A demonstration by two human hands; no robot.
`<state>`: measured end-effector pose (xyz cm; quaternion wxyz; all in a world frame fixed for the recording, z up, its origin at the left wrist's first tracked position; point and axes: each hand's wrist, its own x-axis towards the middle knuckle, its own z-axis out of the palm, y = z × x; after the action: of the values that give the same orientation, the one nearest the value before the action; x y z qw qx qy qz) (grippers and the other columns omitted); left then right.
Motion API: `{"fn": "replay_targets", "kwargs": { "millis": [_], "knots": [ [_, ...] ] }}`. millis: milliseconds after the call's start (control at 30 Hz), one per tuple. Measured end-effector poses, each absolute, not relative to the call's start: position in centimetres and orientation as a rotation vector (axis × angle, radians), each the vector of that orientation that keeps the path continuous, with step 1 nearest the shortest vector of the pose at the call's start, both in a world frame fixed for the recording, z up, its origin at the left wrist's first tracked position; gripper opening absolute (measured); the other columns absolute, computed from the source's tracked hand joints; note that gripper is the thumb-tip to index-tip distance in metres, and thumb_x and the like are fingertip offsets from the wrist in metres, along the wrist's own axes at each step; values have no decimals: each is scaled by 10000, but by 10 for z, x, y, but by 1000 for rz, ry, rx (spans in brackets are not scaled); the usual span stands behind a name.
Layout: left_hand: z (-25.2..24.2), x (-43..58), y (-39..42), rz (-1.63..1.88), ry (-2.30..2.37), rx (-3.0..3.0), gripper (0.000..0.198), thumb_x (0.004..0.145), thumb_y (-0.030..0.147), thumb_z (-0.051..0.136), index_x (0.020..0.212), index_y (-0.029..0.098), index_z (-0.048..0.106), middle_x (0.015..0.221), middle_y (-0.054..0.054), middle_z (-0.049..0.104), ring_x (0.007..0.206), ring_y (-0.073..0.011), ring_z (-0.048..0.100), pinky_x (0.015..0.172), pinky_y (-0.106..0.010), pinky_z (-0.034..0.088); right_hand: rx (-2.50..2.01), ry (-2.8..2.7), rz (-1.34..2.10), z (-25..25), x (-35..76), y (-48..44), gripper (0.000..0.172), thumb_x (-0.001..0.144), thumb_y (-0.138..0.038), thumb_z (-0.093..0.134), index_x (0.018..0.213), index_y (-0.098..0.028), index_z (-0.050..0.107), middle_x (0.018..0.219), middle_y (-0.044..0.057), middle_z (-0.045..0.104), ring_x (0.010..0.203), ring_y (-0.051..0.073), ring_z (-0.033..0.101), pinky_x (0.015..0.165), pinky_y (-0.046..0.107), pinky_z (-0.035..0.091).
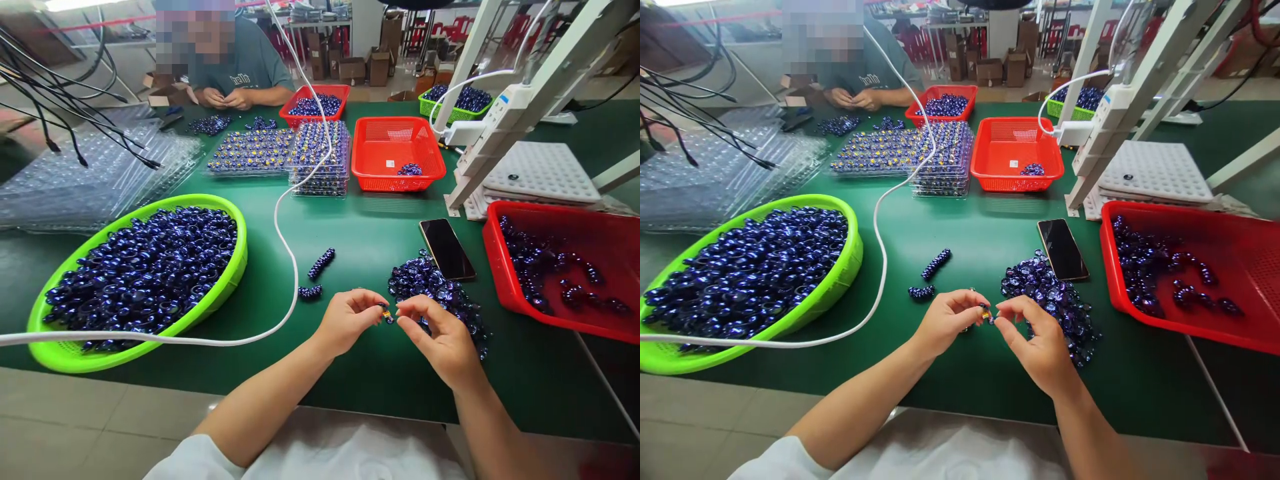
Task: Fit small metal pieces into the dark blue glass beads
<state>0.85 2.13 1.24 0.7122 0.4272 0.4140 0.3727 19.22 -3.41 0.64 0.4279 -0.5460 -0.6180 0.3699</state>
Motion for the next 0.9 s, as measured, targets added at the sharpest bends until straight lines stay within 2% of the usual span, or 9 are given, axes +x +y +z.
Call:
{"fn": "replay_targets", "kwargs": {
  "millis": [267,500,600,700,900],
  "knots": [
    [9,11,18,827,918,973,97,662,182,715,737,119,711,636,-1,667,570,-87,564,569,-203,441,-1135,-1790,596,6,180,-32,232,868,-81,631,1034,-243,622,967,33,633,921,179,617,804,330,513],
    [-2,12,14,778,1004,1253,193,794,228,653,935,133,746,831,-71,755,722,-164,665,677,-265,520,-1217,-1987,320,0,180,-30,166,902,-68,555,1006,-198,549,931,64,615,897,210,588,798,384,477],
    [-6,10,15,749,1010,1549,252,871,216,575,1047,144,740,940,-94,754,823,-190,673,750,-299,524,-1333,-2064,311,-2,182,-29,110,938,-94,495,959,-193,540,920,68,607,885,216,580,793,388,457],
    [-8,8,15,735,978,1781,288,902,189,528,1107,131,721,937,-104,734,845,-197,651,789,-323,507,-1433,-2074,349,-4,183,-29,115,957,-118,461,908,-193,534,888,57,599,840,208,568,759,375,438],
    [-3,8,15,661,974,1779,248,882,240,600,1068,149,736,859,-79,711,756,-174,622,719,-293,481,-1546,-1868,580,-3,184,-30,65,952,-198,522,891,-213,540,826,9,605,777,175,583,730,328,444]
  ]
}}
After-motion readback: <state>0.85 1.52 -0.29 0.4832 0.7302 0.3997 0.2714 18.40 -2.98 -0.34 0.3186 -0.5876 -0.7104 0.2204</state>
